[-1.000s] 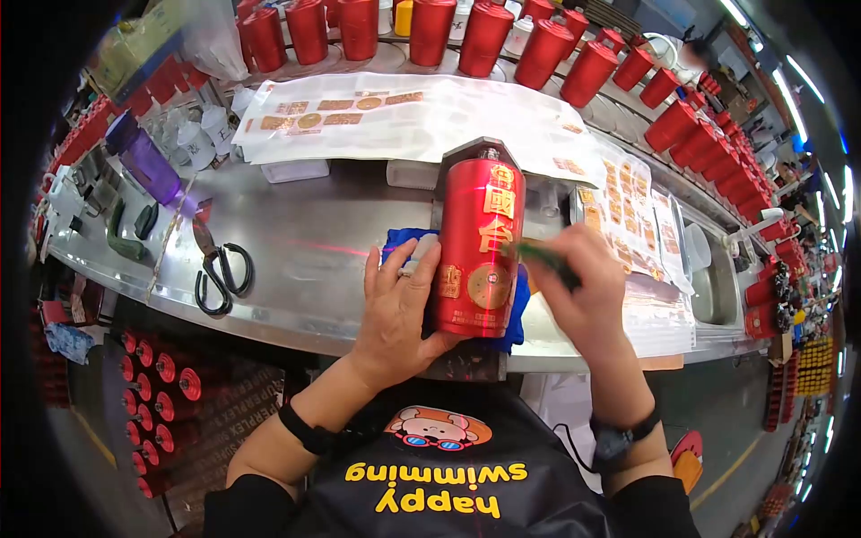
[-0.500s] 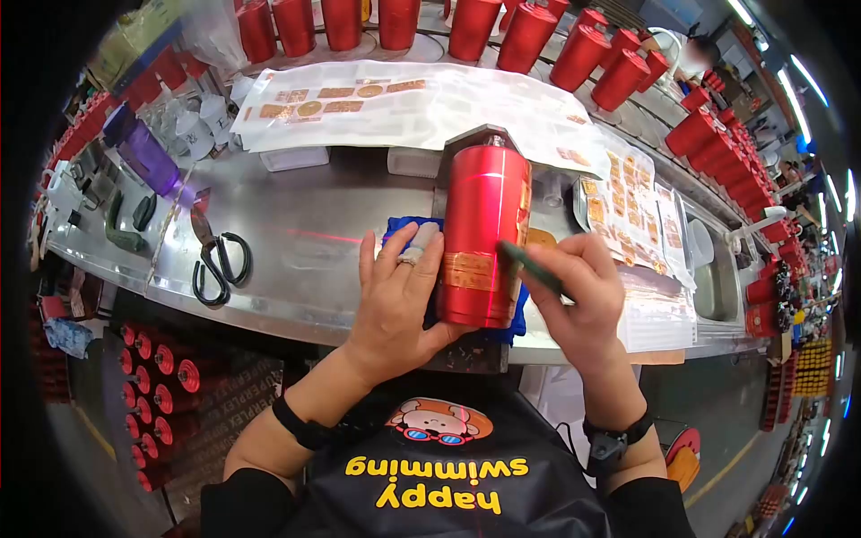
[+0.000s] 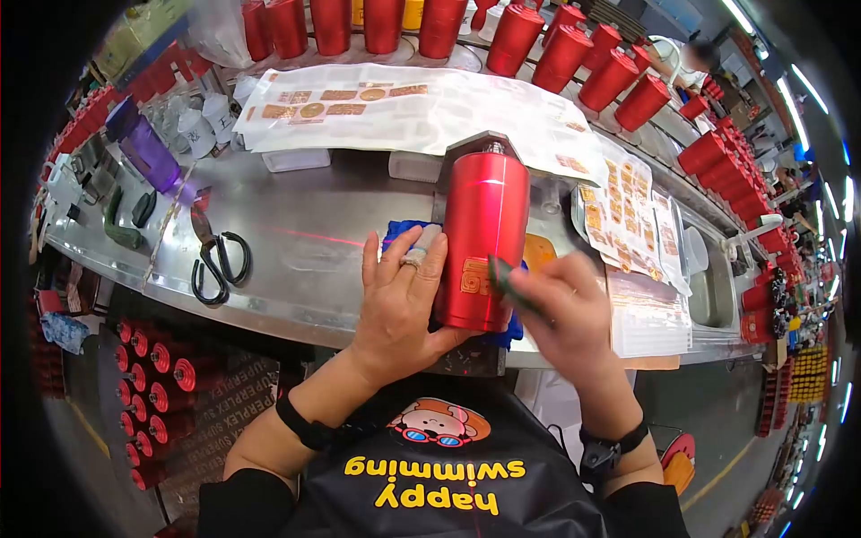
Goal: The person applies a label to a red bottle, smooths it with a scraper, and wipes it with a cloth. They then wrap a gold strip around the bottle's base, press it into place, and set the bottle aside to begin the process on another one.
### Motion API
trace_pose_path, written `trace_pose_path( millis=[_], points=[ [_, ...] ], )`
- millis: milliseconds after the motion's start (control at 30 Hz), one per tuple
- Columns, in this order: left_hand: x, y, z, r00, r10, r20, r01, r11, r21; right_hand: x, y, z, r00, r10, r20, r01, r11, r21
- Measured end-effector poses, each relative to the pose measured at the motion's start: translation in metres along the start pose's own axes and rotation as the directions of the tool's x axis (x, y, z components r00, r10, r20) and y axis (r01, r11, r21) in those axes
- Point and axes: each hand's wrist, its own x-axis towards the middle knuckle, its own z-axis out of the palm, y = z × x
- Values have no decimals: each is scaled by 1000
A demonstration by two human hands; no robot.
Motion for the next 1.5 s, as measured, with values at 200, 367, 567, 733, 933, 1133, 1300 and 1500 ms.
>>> trace_pose_path(
  millis=[200, 367, 567, 733, 933, 1133, 1300, 1500],
  points=[
    [3, 6, -3, 1000, 18, -1, -18, 999, 29, 8, 8, -9, 982, 130, 138, -155, 969, 190],
    [6, 7, -10, 999, 29, 46, -34, 994, 99, 7, 11, 8, 989, -117, -86, 99, 976, -195],
    [8, 7, -4, 999, 38, -20, -37, 996, 76, 6, -5, -1, 988, 27, -150, -46, 991, -125],
    [12, 12, -12, 997, 69, 23, -72, 988, 137, -2, -23, -4, 988, 148, 53, -153, 982, 113],
    [11, 7, -12, 996, 70, 58, -78, 984, 160, 5, -24, 12, 994, -21, 108, 19, 999, 27],
    [-7, -17, 12, 995, -13, 100, 24, 994, -107, -22, -9, -21, 900, 436, 15, -425, 870, 250],
    [-9, -5, 15, 995, -6, 96, 19, 990, -141, -109, 69, -82, 885, 377, -272, -451, 838, -308],
    [-23, -13, 30, 994, -55, 90, 75, 970, -233, -190, 70, -116, 748, 659, -81, -591, 605, -534]
  ],
)
